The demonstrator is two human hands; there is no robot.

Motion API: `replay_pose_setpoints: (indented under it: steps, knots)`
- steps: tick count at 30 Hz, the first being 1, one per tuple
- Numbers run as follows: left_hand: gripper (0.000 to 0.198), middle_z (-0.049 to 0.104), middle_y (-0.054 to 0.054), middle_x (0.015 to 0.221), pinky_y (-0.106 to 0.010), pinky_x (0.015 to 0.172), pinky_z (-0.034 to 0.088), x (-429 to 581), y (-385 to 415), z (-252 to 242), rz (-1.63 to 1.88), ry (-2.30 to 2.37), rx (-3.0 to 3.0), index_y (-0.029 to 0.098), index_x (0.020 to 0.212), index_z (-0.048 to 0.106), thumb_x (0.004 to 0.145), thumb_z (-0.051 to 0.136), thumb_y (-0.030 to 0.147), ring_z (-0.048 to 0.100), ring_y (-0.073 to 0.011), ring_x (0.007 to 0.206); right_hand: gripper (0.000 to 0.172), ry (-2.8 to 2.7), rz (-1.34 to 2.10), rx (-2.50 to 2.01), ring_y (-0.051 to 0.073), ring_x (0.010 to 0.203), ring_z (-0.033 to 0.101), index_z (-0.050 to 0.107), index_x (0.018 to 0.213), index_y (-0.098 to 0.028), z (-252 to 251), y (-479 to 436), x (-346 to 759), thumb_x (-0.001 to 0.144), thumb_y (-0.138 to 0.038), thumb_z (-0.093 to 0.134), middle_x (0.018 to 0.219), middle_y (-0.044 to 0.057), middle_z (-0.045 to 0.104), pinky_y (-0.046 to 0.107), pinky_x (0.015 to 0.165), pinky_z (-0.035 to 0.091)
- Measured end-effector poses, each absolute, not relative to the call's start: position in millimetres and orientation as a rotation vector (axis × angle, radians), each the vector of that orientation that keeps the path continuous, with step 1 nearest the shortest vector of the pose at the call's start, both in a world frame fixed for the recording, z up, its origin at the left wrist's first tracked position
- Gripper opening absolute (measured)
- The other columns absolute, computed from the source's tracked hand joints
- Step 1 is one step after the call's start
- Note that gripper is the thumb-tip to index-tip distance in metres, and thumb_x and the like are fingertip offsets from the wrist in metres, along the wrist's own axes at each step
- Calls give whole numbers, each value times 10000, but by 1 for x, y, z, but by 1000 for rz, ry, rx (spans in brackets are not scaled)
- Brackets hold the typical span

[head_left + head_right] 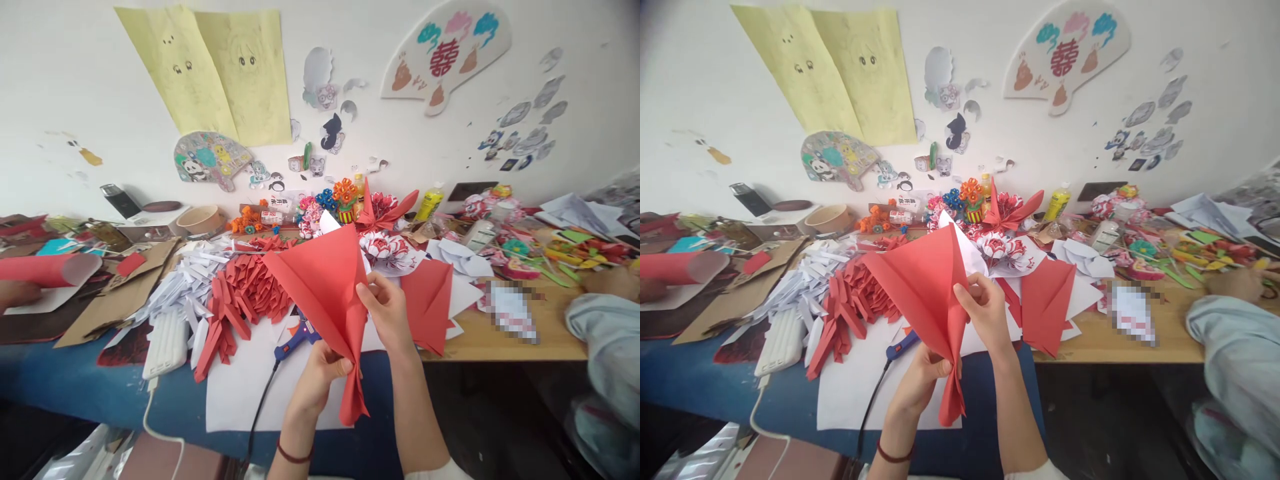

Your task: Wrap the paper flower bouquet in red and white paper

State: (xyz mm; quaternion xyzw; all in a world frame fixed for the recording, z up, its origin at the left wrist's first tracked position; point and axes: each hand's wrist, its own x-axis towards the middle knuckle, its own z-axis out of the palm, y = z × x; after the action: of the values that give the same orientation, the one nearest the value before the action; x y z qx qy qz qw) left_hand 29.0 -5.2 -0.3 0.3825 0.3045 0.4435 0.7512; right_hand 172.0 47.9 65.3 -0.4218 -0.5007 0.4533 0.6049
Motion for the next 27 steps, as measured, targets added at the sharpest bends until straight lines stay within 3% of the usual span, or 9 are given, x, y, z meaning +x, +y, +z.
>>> replay_pose_setpoints:
  steps: [6,11,14,18,27]
  knots:
    - [391,716,-37,755,-247,648,441,31,-3,4,980,667,884,137,876,754,669,866,449,591,-141,645,456,-1131,734,-1123,62,494,320,431,626,-186,68,49,168,817,-458,743,527,-66,383,210,467,260]
    - [361,678,-28,741,-233,664,429,35,3,10,1036,726,913,137,827,735,709,832,464,558,-137,691,457,-1084,522,-1224,67,508,305,419,618,-183,70,57,171,830,-449,725,523,-65,353,218,478,234]
    - [356,662,-28,743,-226,676,424,36,7,14,1030,724,948,130,822,730,730,816,462,549,-133,709,461,-1068,587,-1220,62,458,299,418,612,-188,71,62,177,823,-457,727,484,-72,356,217,444,221]
    - [395,661,-39,691,-232,659,425,38,12,15,985,690,947,111,842,743,726,815,482,565,-140,674,398,-998,784,-1168,78,433,370,518,689,-187,73,70,185,802,-500,736,490,-51,478,211,417,255]
    - [441,669,-62,674,-234,646,421,40,14,3,874,612,897,94,851,759,717,819,510,568,-136,634,349,-1044,825,-1076,127,601,482,600,784,-188,78,94,203,856,-524,668,662,-4,563,228,532,380]
